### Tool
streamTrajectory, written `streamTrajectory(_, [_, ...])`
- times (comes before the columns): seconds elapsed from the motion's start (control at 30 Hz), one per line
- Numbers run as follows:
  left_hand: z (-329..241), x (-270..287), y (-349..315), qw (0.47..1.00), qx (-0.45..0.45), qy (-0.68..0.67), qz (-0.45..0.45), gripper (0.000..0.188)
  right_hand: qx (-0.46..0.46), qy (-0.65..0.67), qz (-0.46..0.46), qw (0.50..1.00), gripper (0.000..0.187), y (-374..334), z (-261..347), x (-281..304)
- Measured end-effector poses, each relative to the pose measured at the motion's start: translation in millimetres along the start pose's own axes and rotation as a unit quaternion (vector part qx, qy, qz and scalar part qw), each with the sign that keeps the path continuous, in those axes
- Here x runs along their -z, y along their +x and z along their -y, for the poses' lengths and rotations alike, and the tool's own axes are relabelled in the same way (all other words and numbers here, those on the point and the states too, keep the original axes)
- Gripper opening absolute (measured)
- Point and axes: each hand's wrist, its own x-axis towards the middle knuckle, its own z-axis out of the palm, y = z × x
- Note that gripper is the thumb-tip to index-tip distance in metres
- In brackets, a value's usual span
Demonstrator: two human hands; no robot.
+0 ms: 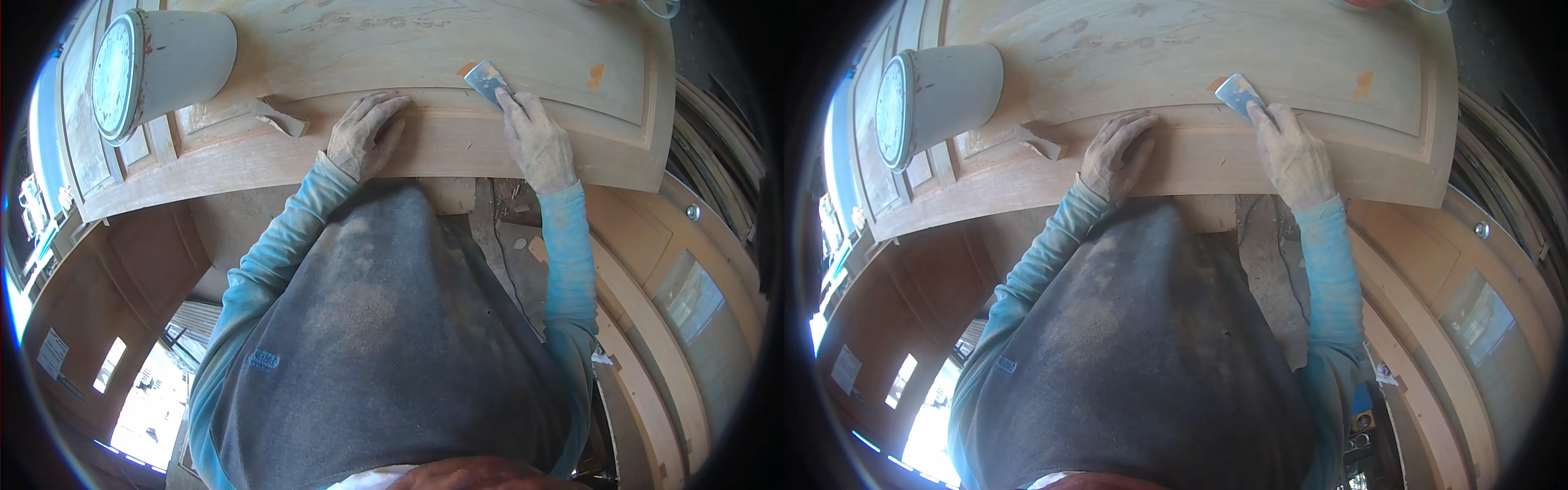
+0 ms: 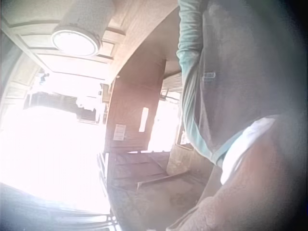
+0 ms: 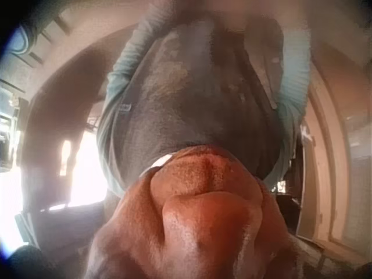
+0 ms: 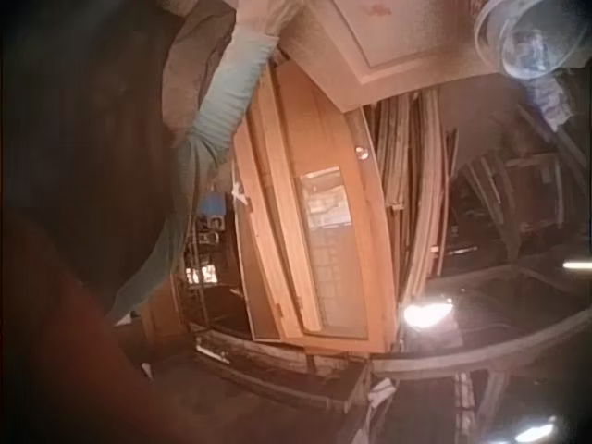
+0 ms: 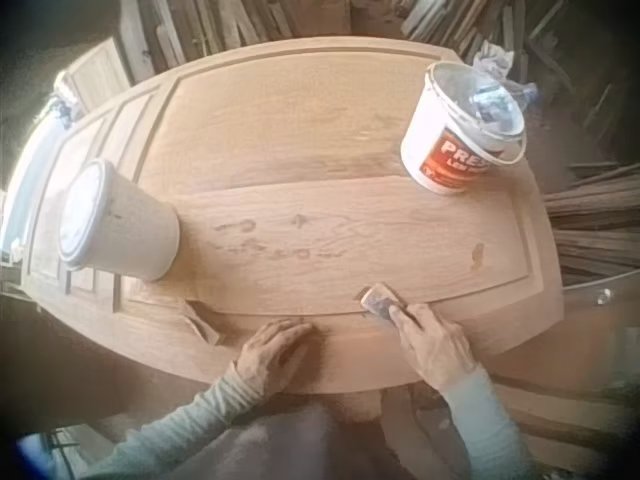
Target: The person applies wood putty to the surface of a wooden door using a scraper, scoops more putty from a bucket, and then sweeps the door with a broom.
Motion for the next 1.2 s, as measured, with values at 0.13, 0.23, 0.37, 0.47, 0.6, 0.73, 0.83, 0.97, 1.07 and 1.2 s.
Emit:
streamTrajectory(0.13, [4, -1, -2, 1.0, -0.005, -0.002, -0.008, 0.039, -0.048, -0.053, 0.022, 0.997, 0.03, -8, -20, 18])
streamTrajectory(0.23, [4, -5, -1, 1.0, 0.005, -0.004, -0.025, 0.039, -0.099, -0.058, -0.008, 0.993, 0.031, -26, -42, 30])
streamTrajectory(0.37, [0, 2, 24, 0.997, 0.033, 0.048, -0.057, 0.043, -0.134, 0.029, -0.063, 0.989, 0.037, -46, -41, 30])
streamTrajectory(0.47, [23, 6, 66, 0.98, 0.069, 0.154, -0.104, 0.06, -0.166, 0.086, -0.077, 0.979, 0.041, -54, -22, 21])
streamTrajectory(0.6, [58, 5, 89, 0.941, 0.123, 0.297, -0.105, 0.085, -0.17, 0.131, -0.118, 0.97, 0.04, -70, 1, 6])
streamTrajectory(0.73, [38, -14, 65, 0.961, 0.043, 0.273, -0.014, 0.091, -0.216, 0.13, -0.125, 0.96, 0.039, -86, 15, -1])
streamTrajectory(0.83, [17, -8, 45, 0.973, -0.004, 0.205, 0.102, 0.09, -0.254, 0.122, -0.126, 0.951, 0.039, -97, 26, -5])
streamTrajectory(0.97, [58, 23, 81, 0.961, 0.006, 0.271, 0.053, 0.087, -0.256, 0.098, -0.16, 0.948, 0.038, -92, 52, -6])
streamTrajectory(1.07, [85, 30, 111, 0.962, 0.016, 0.274, 0.015, 0.088, -0.256, 0.096, -0.168, 0.947, 0.039, -81, 86, -3])
streamTrajectory(1.2, [70, 26, 89, 0.961, -0.016, 0.269, 0.063, 0.09, -0.275, 0.081, -0.164, 0.944, 0.039, -67, 133, -16])
